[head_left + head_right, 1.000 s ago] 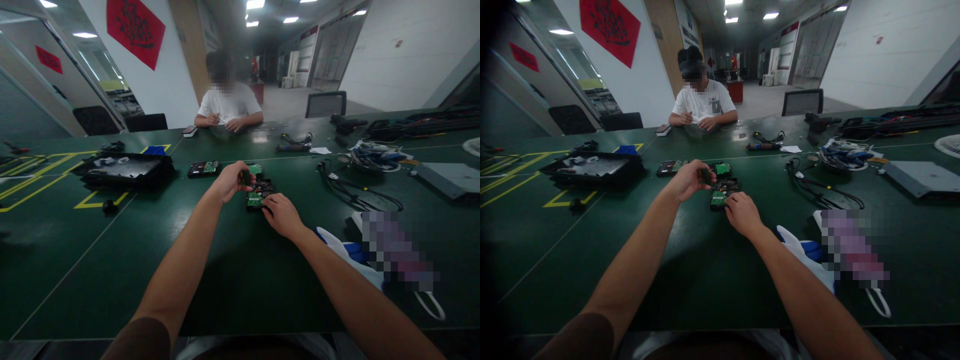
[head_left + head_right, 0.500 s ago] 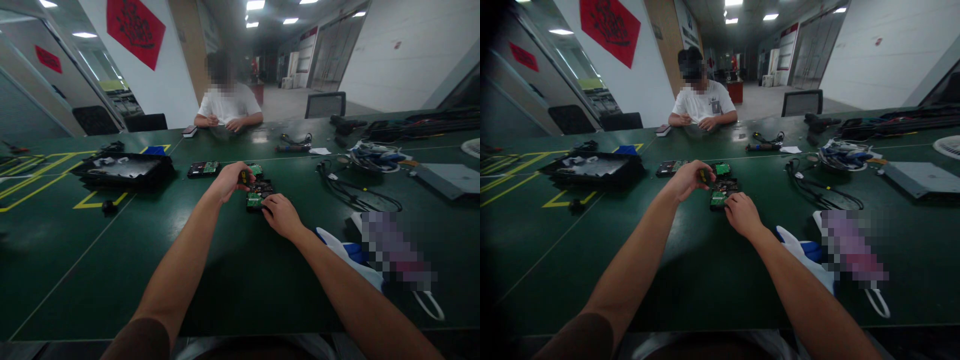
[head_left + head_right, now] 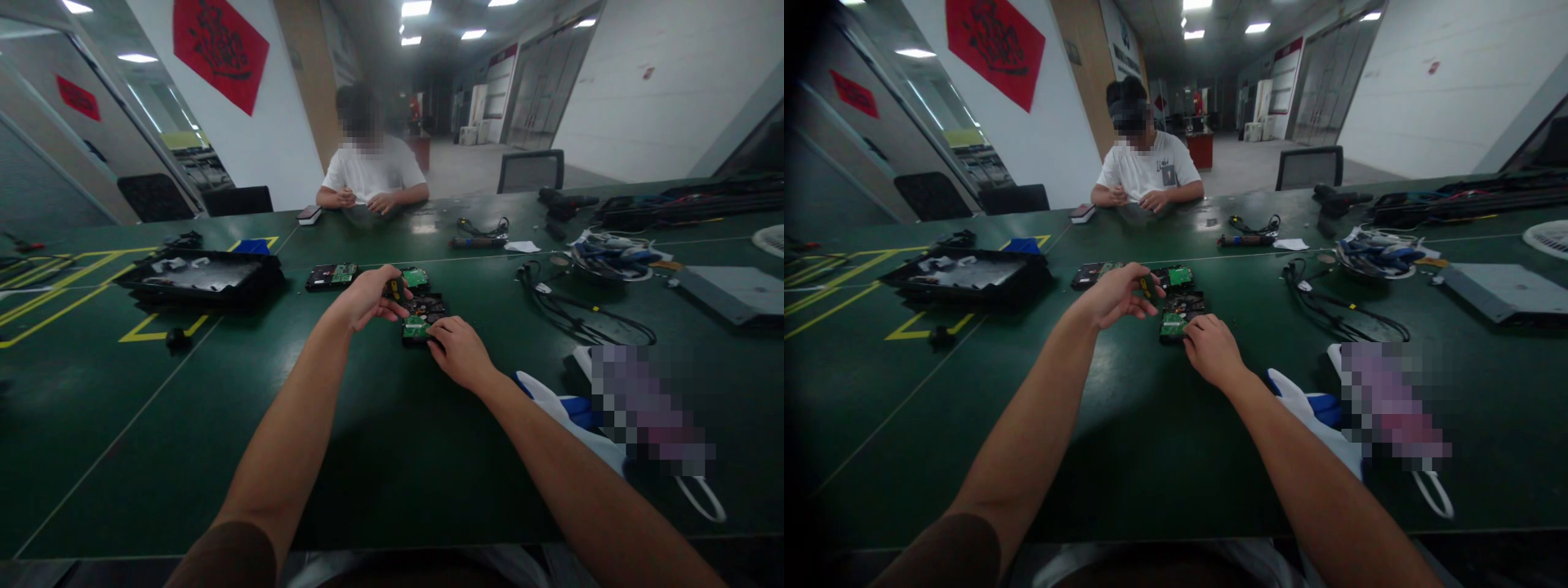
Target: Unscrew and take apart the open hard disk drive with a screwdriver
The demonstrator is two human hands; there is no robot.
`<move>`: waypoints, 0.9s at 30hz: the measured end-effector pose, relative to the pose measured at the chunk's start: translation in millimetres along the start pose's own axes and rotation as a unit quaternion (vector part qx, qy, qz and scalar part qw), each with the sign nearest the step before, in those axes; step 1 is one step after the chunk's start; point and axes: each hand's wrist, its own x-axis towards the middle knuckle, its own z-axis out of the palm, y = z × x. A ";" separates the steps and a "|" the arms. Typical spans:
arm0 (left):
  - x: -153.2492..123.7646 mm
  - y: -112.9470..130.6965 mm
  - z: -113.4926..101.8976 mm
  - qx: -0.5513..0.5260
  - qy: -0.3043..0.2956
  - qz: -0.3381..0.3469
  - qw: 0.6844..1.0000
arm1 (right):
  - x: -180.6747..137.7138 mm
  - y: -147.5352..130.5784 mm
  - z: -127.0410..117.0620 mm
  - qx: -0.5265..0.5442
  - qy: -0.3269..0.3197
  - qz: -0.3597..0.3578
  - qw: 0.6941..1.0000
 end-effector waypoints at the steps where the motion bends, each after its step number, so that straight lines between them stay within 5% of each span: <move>1: 0.2 -0.2 -0.2 -0.015 -0.015 -0.010 1.000 | -0.1 0.0 -0.3 -0.001 0.000 -0.001 1.000; 27: 4.4 -2.3 -4.2 -0.052 -0.033 -0.028 0.998 | 0.6 -0.9 -0.6 -0.004 -0.003 -0.002 1.000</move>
